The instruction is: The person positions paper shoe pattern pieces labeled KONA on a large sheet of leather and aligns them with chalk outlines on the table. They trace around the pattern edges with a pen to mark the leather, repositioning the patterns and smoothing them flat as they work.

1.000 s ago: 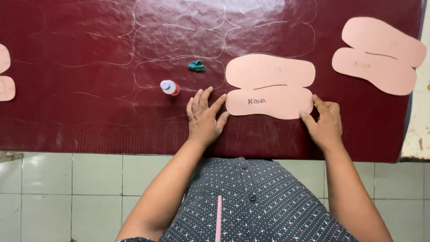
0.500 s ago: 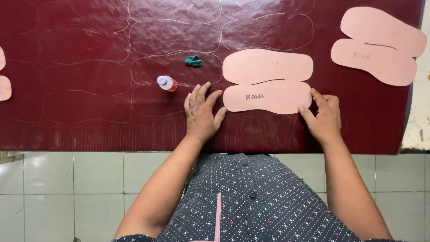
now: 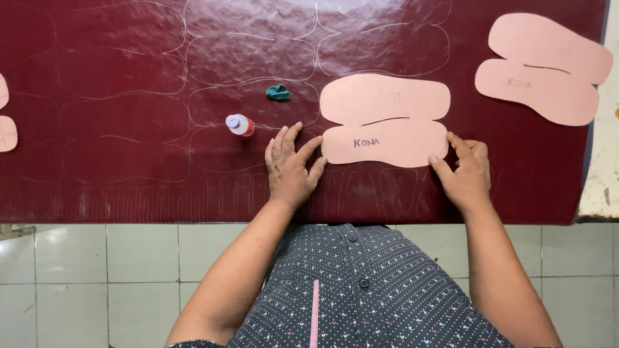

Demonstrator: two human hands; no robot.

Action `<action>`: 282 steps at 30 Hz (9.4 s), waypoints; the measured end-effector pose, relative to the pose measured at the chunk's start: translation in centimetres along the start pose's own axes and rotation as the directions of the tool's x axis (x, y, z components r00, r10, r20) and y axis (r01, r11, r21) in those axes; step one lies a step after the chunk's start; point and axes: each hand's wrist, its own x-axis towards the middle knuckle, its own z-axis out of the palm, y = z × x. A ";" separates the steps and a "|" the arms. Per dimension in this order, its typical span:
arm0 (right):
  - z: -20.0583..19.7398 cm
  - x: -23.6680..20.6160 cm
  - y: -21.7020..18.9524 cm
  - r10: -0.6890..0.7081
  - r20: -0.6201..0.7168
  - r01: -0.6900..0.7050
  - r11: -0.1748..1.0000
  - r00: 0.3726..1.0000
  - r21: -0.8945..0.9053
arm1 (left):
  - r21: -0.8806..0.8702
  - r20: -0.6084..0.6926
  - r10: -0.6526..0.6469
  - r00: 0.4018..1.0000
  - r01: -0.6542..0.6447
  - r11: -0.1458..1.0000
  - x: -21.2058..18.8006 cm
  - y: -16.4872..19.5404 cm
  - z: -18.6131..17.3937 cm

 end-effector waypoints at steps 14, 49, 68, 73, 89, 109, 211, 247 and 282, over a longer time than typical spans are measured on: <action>0.1 0.4 1.2 -0.082 0.027 0.082 0.996 0.996 -0.016 | 0.018 -0.021 0.024 0.999 -0.024 1.000 0.3 0.0 0.4; 1.4 2.6 3.1 -0.015 0.109 0.018 0.999 0.994 -0.028 | 0.052 0.005 0.000 1.000 0.000 0.999 2.3 0.1 0.4; 1.3 2.8 3.2 -0.042 0.093 0.045 0.999 0.995 -0.031 | 0.071 0.015 -0.007 1.000 0.006 0.997 2.5 0.0 1.0; 1.4 2.7 3.5 -0.031 0.094 0.031 0.999 0.995 -0.005 | 0.038 -0.004 -0.029 1.000 0.030 0.999 2.3 -0.1 1.4; 1.7 3.0 4.5 -0.147 0.041 0.145 0.989 0.988 0.035 | 0.094 0.014 0.008 1.000 -0.009 0.996 2.2 0.2 1.9; 1.5 3.1 5.8 -0.133 0.031 0.130 0.988 0.991 0.084 | 0.118 0.028 0.011 1.000 -0.015 0.993 2.0 0.5 3.1; -0.7 1.1 2.8 -0.145 0.025 0.142 0.986 0.989 0.087 | 0.048 -0.025 0.068 0.997 -0.067 0.997 -0.8 0.4 3.0; -0.3 1.5 3.0 -0.169 0.000 0.168 0.981 0.986 0.098 | -0.010 0.322 0.488 0.812 -0.512 0.859 1.8 3.4 4.3; 0.9 3.6 4.8 0.021 0.073 -0.031 0.991 0.997 0.133 | -0.024 0.358 0.573 0.737 -0.606 0.795 5.3 6.0 6.9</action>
